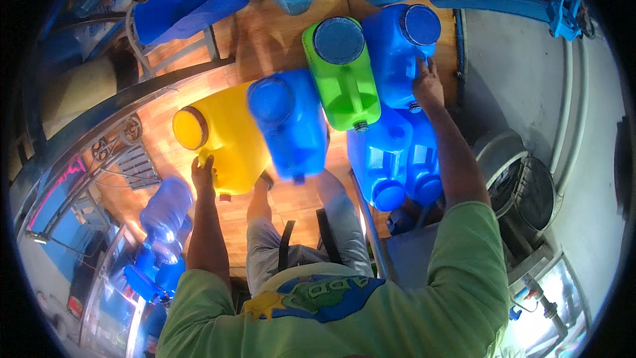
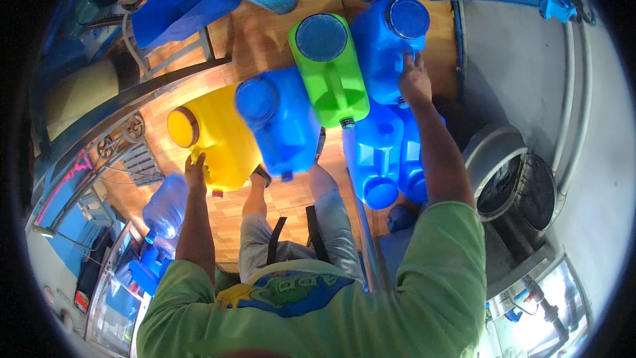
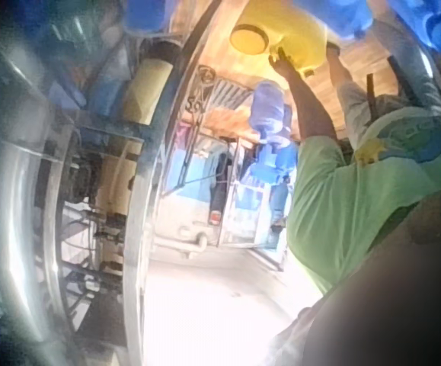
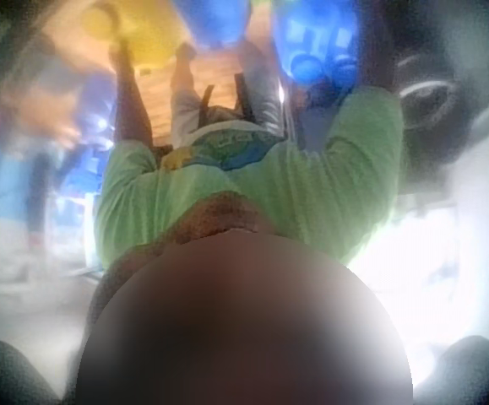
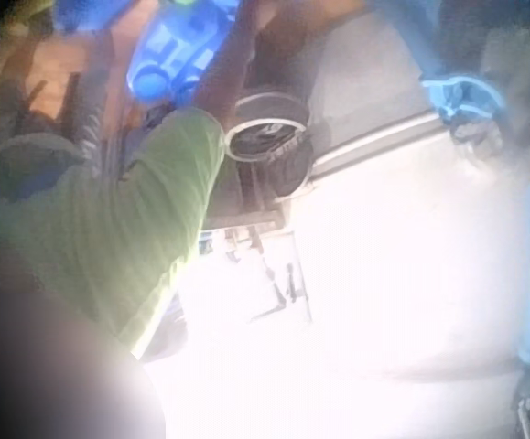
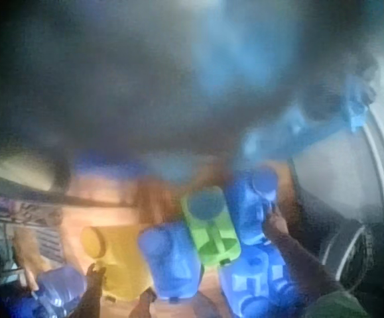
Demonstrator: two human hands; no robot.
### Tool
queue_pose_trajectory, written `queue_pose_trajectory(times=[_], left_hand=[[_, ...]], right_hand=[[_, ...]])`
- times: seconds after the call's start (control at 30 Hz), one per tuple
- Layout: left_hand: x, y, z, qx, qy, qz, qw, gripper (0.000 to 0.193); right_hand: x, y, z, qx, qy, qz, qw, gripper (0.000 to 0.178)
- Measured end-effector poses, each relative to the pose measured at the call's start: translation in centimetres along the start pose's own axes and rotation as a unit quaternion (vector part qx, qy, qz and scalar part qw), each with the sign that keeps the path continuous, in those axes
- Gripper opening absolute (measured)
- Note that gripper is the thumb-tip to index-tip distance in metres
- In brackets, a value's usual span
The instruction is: The person repeatedly picks up blue, green, and yellow plastic jerrycans and water bottles from the floor and a counter, then places them in different locations within the room. The person carries containers one or two at a time and stacks them near the wall and on the floor.
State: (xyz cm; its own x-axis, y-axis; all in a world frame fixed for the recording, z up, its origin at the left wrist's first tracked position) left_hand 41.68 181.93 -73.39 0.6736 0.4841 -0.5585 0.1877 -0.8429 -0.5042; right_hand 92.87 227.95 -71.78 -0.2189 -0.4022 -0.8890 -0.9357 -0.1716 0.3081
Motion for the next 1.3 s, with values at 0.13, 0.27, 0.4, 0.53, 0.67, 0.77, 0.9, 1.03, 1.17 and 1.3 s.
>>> queue_pose_trajectory(times=[0.13,0.27,0.4,0.53,0.67,0.77,0.9,1.03,1.17,1.3], left_hand=[[5.2,1.9,0.7,-0.066,0.050,0.118,0.990,0.033],[7.9,2.0,-0.4,-0.119,0.089,0.066,0.987,0.045],[7.3,0.8,-0.8,-0.148,0.172,0.091,0.970,0.067],[6.1,0.2,-0.4,-0.106,0.162,0.156,0.969,0.063],[6.1,-0.8,-0.9,0.095,0.106,0.295,0.945,0.073],[7.0,-0.4,-2.0,0.129,0.135,0.353,0.917,0.081],[9.2,-0.8,-2.5,0.181,0.161,0.373,0.896,0.093],[11.2,-2.4,-3.0,0.171,0.167,0.399,0.885,0.102],[12.8,-7.5,-9.7,0.499,0.060,0.479,0.720,0.084],[17.9,-5.5,-19.4,0.534,0.359,0.432,0.632,0.078]], right_hand=[[1.3,-2.1,-0.3,0.142,-0.038,0.097,0.984,0.070],[3.0,-3.3,0.3,0.158,0.021,0.099,0.982,0.065],[3.0,-4.5,-3.1,0.114,-0.052,0.087,0.988,0.056],[0.7,-8.5,-13.2,0.137,-0.290,0.080,0.944,0.047],[4.5,-14.0,-23.3,0.417,-0.095,0.053,0.902,0.077],[5.4,-15.9,-25.8,0.407,-0.095,0.104,0.902,0.084],[7.8,-12.5,-28.6,0.419,-0.068,0.194,0.885,0.085],[7.4,-6.4,-32.8,0.406,-0.172,0.251,0.861,0.085],[4.6,-2.6,-37.5,0.402,-0.274,0.260,0.834,0.087],[2.9,0.5,-40.6,0.427,-0.264,0.308,0.808,0.086]])
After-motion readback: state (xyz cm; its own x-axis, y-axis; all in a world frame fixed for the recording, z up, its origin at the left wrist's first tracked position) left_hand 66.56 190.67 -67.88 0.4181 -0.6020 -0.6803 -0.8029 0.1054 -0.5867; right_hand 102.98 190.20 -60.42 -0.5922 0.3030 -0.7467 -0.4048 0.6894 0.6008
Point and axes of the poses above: each hand's wrist, its own z-axis towards the middle knuckle, its own x-axis out of the palm, y = z × x, the point moved 5 cm from there along z, towards the middle knuckle, and after that the axes turned 6 degrees about z, right-handed, at the moved point
